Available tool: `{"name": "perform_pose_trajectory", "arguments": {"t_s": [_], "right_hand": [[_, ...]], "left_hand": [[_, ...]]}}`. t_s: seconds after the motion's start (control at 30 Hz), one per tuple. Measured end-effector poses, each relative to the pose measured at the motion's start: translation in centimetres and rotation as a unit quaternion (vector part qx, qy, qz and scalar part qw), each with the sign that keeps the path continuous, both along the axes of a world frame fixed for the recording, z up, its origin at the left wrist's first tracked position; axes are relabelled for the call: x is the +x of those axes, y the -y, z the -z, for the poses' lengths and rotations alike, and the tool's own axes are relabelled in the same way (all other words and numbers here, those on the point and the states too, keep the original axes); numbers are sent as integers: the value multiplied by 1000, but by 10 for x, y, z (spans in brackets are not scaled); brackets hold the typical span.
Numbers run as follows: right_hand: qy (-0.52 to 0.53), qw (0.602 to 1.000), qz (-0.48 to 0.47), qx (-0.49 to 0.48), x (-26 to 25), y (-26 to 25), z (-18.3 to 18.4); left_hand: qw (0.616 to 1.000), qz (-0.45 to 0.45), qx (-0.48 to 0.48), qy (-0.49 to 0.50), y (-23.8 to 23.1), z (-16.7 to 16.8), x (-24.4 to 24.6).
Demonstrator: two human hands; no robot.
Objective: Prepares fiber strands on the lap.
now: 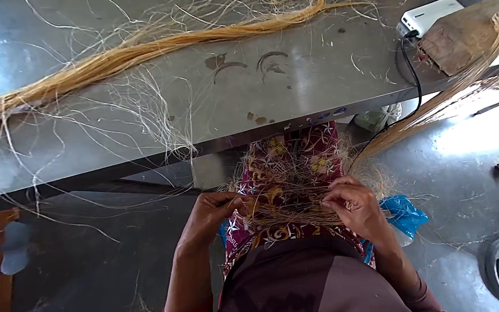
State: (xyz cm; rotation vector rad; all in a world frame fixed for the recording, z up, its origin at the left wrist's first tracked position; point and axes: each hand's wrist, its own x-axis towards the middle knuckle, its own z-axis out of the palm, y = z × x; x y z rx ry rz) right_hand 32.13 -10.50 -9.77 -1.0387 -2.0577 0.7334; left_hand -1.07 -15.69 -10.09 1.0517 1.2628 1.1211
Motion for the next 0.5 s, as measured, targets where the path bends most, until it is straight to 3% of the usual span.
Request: {"name": "perform_pose_trajectory", "arguments": {"t_s": [0.2,0.33,0.5], "right_hand": [[-39,998,-37,-13,10,3,-2],[-123,986,-73,-82,14,5,-4],[-101,982,-99,-122,15,7,-5]], "left_hand": [[998,-15,6,-52,-2,0,3],[996,-51,23,-63,-4,1,2],[996,-73,35,-46,-5,1,2]]}}
